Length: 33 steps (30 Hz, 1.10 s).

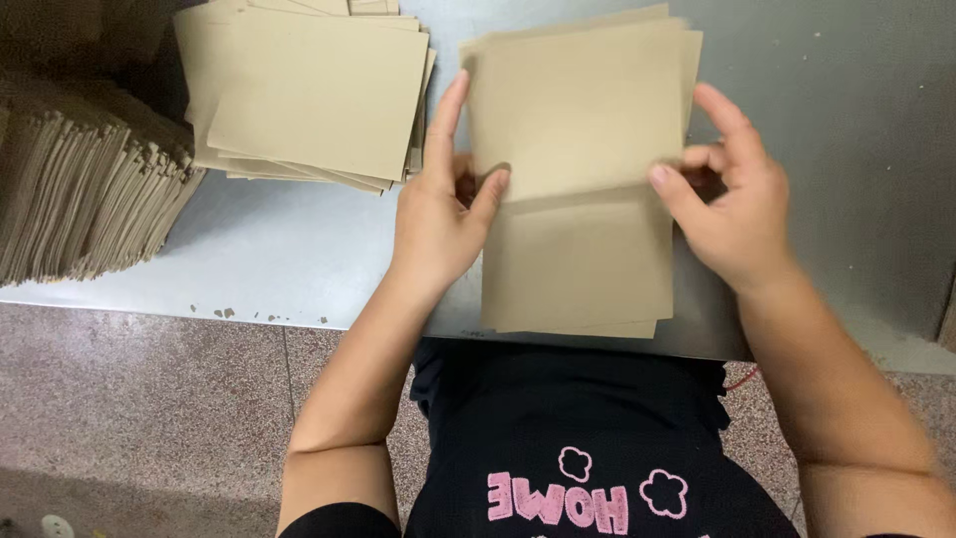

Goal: The person folds kraft paper sheets in half at a metal worktable, pressing the crease flat with their hands, and stacks the folded pieces in a pile beside them. They repeat the fold-and-stack cycle for sheet after sheet, occasionally squaring up edges before folding.

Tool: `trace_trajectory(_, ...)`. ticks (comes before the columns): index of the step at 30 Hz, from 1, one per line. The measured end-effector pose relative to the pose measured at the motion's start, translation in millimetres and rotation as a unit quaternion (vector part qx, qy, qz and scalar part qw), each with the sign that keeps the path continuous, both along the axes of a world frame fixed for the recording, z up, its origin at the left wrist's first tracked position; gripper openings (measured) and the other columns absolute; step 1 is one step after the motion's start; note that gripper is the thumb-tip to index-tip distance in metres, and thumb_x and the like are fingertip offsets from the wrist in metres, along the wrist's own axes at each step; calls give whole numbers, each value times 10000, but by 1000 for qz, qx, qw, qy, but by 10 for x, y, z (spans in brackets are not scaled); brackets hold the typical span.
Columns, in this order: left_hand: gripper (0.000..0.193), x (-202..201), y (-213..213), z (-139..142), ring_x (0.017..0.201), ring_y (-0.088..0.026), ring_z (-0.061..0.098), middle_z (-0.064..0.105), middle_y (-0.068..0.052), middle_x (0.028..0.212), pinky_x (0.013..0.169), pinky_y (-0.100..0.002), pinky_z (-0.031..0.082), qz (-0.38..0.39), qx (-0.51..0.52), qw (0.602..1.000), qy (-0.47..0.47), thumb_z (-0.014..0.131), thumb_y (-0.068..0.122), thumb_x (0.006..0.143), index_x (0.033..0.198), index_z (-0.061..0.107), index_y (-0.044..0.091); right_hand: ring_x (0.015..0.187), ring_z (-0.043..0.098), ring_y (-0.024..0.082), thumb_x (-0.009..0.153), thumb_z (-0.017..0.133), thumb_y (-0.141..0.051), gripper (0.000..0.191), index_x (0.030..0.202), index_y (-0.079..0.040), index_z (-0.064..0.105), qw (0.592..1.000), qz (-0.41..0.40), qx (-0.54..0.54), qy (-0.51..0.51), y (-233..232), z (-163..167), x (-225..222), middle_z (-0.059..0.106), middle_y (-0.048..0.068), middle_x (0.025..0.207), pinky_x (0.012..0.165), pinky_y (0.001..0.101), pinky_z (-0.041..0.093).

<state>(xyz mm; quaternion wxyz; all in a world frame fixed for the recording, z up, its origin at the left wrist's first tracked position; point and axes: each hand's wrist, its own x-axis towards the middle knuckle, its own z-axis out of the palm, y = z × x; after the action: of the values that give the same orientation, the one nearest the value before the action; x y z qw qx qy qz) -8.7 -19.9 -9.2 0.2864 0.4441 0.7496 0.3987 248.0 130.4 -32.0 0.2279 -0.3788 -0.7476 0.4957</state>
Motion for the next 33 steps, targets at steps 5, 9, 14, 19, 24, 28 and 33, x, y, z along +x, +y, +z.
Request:
trace_trajectory(5,688,43,73,8,576,-194,629,629,-55,697,585,-331,520,26,-21,999,38,740,125,971,1561,393,195,721,603,73,1057,783,-116,543,1518,-15,514,993,-20,94,-69,2,55,-186,662,24,833,709,236,506)
trace_trajectory(9,496,71,112,-26,803,-276,685,669,-119,1083,695,-393,552,-5,61,972,226,705,86,964,1426,535,148,740,619,96,1033,793,-137,333,1334,-62,673,985,-10,139,-104,14,124,-233,648,23,879,671,247,513)
trace_trajectory(14,355,111,129,-49,823,-308,681,644,-108,1037,712,-431,555,-19,22,969,243,691,68,936,1286,659,114,715,600,150,1069,810,-184,149,1166,-89,748,962,8,234,-142,20,118,-234,599,40,866,682,306,510)
trace_trajectory(19,379,62,146,20,778,-285,677,647,-85,1031,669,-406,557,-18,9,971,236,767,297,946,1268,692,112,1010,601,234,1044,811,-222,153,1151,-126,758,880,39,431,-197,18,255,-296,643,39,1072,918,370,488)
trace_trajectory(24,594,83,108,86,708,-272,673,632,-92,1008,571,-395,532,-46,-40,958,281,789,476,847,1324,676,140,1061,593,244,882,827,-269,305,1123,-85,798,855,196,467,-111,-291,399,-545,681,22,1128,911,409,432)
trace_trajectory(28,555,134,53,48,699,-259,675,656,-102,1089,537,-367,524,-14,-33,945,326,770,457,889,1347,662,162,1121,576,216,925,821,-324,342,1219,-153,789,856,192,452,-164,-329,419,-448,673,-24,1210,1007,415,418)
trace_trajectory(33,372,174,-173,63,754,-225,667,675,-51,1061,562,-354,520,9,-61,921,384,758,323,1008,1320,669,141,1165,587,244,938,818,-337,325,1211,-168,765,842,160,451,-248,-140,476,22,668,-5,1207,1030,427,395)
